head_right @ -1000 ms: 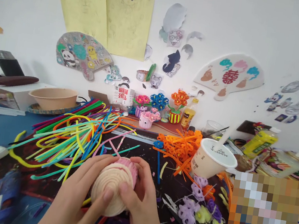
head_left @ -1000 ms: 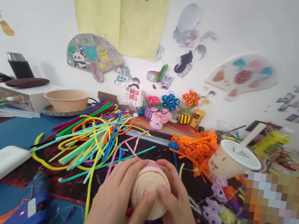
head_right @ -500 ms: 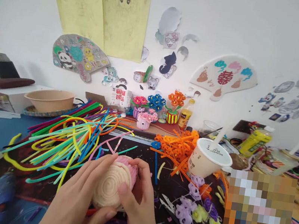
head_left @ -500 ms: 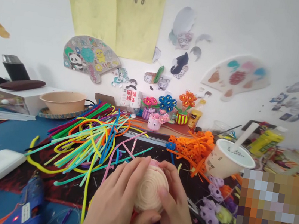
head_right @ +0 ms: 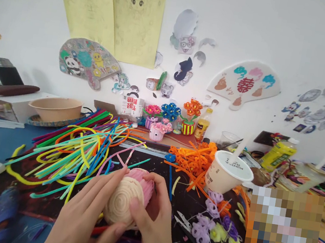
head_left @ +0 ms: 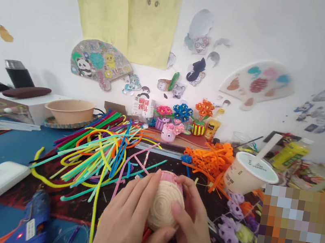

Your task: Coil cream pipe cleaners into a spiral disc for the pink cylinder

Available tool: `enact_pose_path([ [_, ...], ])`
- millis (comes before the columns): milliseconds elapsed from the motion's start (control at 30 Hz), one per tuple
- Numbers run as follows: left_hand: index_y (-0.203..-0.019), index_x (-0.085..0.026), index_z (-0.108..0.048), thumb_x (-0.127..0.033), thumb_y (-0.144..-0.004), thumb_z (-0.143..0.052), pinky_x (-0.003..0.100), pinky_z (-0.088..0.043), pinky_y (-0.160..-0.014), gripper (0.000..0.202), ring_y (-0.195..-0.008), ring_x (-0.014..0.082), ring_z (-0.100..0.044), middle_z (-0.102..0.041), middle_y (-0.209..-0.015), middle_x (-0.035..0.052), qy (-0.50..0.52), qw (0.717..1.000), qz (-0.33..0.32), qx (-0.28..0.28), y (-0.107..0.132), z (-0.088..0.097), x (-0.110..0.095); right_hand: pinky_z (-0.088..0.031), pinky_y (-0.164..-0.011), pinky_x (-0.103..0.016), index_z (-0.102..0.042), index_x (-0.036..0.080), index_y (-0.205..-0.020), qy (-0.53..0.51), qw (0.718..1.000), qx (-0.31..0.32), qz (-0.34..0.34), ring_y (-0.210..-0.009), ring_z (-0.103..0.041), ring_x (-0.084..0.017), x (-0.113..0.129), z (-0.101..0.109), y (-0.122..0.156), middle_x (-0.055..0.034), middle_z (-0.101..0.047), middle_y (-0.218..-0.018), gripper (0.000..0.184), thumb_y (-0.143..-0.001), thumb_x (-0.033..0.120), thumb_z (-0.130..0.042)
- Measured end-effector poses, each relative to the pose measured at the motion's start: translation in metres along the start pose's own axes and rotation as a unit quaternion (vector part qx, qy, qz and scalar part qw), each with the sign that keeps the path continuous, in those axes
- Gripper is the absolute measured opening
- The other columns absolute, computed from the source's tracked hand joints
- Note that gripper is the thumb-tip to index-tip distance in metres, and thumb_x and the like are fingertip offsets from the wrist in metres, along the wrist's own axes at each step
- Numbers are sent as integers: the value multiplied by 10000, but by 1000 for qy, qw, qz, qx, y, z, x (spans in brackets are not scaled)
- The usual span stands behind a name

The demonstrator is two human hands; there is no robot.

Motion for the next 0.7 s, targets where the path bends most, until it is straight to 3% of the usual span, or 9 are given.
enact_pose_path([
  [100,-1387,-262,-501,-316,-1011,-455,289,-482,-1018,383,-1232,193,-589,-632,-1362,47,137,987,85,-10,-1,6,15,-542,-782,-313,-679,278,-1059,-14,1000,-11,-11,-890,-653,-220,3,-2,1,-28,-707,-981,429,-680,358,-863],
  [167,-1315,-304,-571,-296,-1021,-437,303,-465,-1051,323,-1238,183,-587,-649,-1334,20,206,966,153,-17,1,6,27,-534,-759,-295,-692,275,-1041,-15,1000,-17,-18,-861,-646,-211,4,-5,3,-21,-703,-958,439,-652,368,-875],
  [367,-1312,-283,-615,-518,-971,-481,406,-471,-1082,435,-1283,250,-570,-621,-1393,59,354,877,325,21,17,-25,47,-528,-747,-292,-702,293,-1023,-3,999,-18,-32,-860,-632,-214,5,-8,7,-10,-698,-958,460,-612,389,-884],
  [500,-1343,-290,-595,-577,-939,-506,405,-545,-993,503,-1287,273,-568,-607,-1412,73,390,851,349,29,21,-34,46,-524,-752,-312,-701,291,-1014,-9,999,-6,-38,-866,-629,-230,5,-10,8,-19,-696,-955,425,-636,395,-865],
  [700,-1324,-291,-616,-557,-954,-496,466,-397,-1155,471,-1324,270,-542,-616,-1404,67,368,876,310,18,16,-28,41,-513,-694,-302,-688,292,-1028,-9,999,13,-35,-800,-624,-226,4,-10,7,-20,-695,-904,398,-670,377,-838],
])
Point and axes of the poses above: each hand's wrist, its own y-axis away from the middle knuckle, its own z-axis out of the back of the hand, x = y × z, the point moved 10 cm from there along -y, towards the middle knuckle
